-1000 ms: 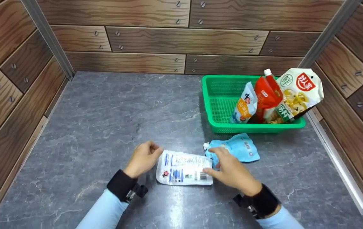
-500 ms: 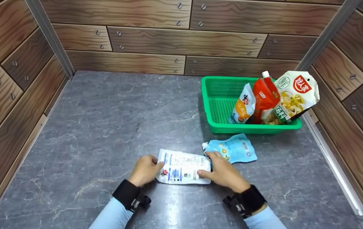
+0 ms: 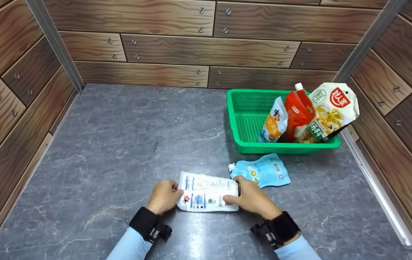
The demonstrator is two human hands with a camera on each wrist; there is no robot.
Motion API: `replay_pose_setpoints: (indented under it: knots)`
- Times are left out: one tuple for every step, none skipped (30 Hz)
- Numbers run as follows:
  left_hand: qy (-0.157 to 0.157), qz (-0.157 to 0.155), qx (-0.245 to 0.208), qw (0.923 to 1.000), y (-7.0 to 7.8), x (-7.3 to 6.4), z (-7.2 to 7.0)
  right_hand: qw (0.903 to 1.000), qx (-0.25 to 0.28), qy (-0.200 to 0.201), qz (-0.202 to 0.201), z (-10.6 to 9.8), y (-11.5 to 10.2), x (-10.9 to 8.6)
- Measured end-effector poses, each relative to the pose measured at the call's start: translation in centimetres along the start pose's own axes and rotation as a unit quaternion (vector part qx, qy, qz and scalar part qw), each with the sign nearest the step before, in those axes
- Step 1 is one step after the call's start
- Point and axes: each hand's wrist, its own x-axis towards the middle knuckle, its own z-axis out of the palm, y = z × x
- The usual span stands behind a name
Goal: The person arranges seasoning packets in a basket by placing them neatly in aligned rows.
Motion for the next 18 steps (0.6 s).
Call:
replay_pose_setpoints:
  knots:
    - [-0.003, 0.007, -0.004, 1.0, -0.05, -0.04, -0.01, 1.0, -0.001, 0.002, -0.004, 0.0, -0.03, 0.05]
    - [-0.008, 0.01, -0.009, 0.9999, -0.09, -0.07, -0.01, 1.0, -0.001, 0.003, -0.007, 0.0, -0.05, 0.1]
    - [-0.013, 0.013, -0.013, 0.9997, -0.1, -0.1, -0.01, 0.9999, 0.0, 0.004, -0.009, -0.02, -0.09, 0.15]
    - [-0.019, 0.014, -0.021, 0.9995, -0.06, -0.12, 0.03, 0.9999, 0.0, 0.006, -0.011, -0.03, -0.1, 0.15]
    - [-0.025, 0.013, -0.031, 0.9991, -0.01, -0.13, 0.07, 0.9999, 0.0, 0.008, -0.008, -0.04, -0.12, 0.15]
    - [-0.031, 0.011, -0.042, 0.9986, 0.07, -0.14, 0.11, 0.9999, 0.0, 0.011, -0.007, -0.05, -0.15, 0.14]
    - [-0.038, 0.006, -0.055, 0.9977, 0.14, -0.17, 0.15, 0.9999, 0.0, 0.013, -0.006, -0.06, -0.19, 0.12]
    - [-0.048, -0.001, -0.069, 0.9965, 0.21, -0.19, 0.18, 0.9999, 0.0, 0.015, -0.003, -0.07, -0.23, 0.1]
    - [-0.056, -0.007, -0.081, 0.9951, 0.28, -0.23, 0.2, 0.9998, -0.002, 0.018, 0.001, -0.08, -0.29, 0.05]
    - [-0.064, -0.012, -0.094, 0.9935, 0.33, -0.27, 0.24, 0.9998, -0.003, 0.02, 0.004, -0.07, -0.34, 0.01]
    - [-0.072, -0.015, -0.103, 0.992, 0.34, -0.31, 0.26, 0.9997, -0.004, 0.022, 0.007, -0.1, -0.41, -0.05]
    - [-0.078, -0.018, -0.111, 0.9906, 0.37, -0.36, 0.28, 0.9996, -0.006, 0.024, 0.01, -0.1, -0.46, -0.1]
    - [-0.084, -0.019, -0.116, 0.9895, 0.37, -0.43, 0.29, 0.9996, -0.006, 0.025, 0.012, -0.12, -0.54, -0.17]
    - [-0.088, -0.019, -0.121, 0.9886, 0.37, -0.49, 0.31, 0.9995, -0.008, 0.027, 0.012, -0.13, -0.59, -0.22]
    - [-0.088, -0.016, -0.124, 0.9883, 0.38, -0.54, 0.33, 0.9995, -0.009, 0.027, 0.01, -0.13, -0.64, -0.27]
    - [-0.087, -0.016, -0.13, 0.9876, 0.38, -0.58, 0.36, 0.9996, -0.01, 0.027, 0.007, -0.15, -0.68, -0.31]
    - [-0.087, -0.016, -0.138, 0.9865, 0.39, -0.61, 0.39, 0.9996, -0.01, 0.027, 0.002, -0.17, -0.73, -0.35]
    - [-0.085, -0.016, -0.148, 0.9852, 0.42, -0.64, 0.43, 0.9996, -0.008, 0.027, -0.002, -0.21, -0.76, -0.4]
